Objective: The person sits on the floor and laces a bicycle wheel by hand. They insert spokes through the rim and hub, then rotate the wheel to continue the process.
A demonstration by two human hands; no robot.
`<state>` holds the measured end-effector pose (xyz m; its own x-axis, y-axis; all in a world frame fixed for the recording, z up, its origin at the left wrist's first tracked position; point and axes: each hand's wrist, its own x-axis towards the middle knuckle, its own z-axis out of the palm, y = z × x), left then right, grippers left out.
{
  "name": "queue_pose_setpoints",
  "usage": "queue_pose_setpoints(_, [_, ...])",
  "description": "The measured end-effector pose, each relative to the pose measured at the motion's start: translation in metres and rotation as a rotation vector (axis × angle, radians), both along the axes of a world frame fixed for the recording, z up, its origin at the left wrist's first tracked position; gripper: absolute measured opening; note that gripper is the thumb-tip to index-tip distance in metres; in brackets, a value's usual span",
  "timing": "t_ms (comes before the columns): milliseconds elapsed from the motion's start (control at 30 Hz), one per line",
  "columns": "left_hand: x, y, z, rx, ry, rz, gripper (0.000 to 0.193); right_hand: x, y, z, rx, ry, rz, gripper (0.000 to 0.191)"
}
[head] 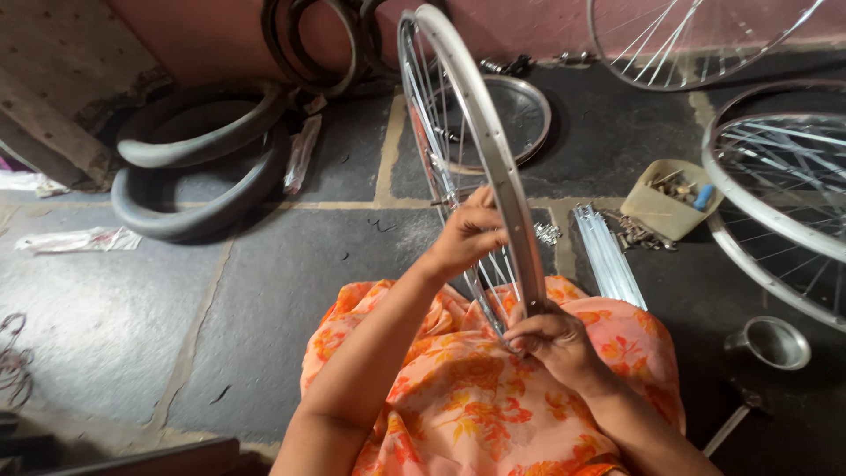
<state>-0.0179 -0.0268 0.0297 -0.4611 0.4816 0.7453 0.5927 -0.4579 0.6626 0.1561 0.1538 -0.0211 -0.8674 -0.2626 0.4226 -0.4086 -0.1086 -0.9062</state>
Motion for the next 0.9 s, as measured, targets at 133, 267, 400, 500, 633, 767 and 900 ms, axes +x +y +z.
queue_pose_setpoints(133, [0.004,0.012,-0.007,-0.055,-0.359,-0.169,0.013,0.002,0.001,0.002,0.009,0.014,0.031,0.009])
queue_pose_setpoints(267, [0.003,0.015,-0.011,0.094,-0.552,-0.255,0.013,0.004,0.013,0.018,0.181,0.124,0.066,0.008])
queue_pose_setpoints(400, [0.004,0.018,-0.012,0.123,-0.541,-0.231,0.015,0.009,0.023,0.054,0.096,-0.122,-0.174,0.032])
queue_pose_setpoints(500, [0.008,0.023,-0.009,0.166,-0.614,-0.232,0.015,0.006,0.036,0.096,0.484,0.328,-0.573,0.019])
queue_pose_setpoints(633, [0.011,0.024,-0.001,0.246,-0.639,-0.316,0.012,-0.009,0.011,0.134,0.498,0.485,-0.685,0.019])
queue_pose_setpoints(767, [0.017,0.022,0.001,0.231,-0.620,-0.271,0.012,-0.025,-0.014,0.155,0.531,0.579,-0.766,0.020])
queue_pose_setpoints(900, [0.017,0.020,-0.001,0.234,-0.643,-0.267,0.014,-0.030,-0.026,0.159,0.618,0.676,-0.837,0.019])
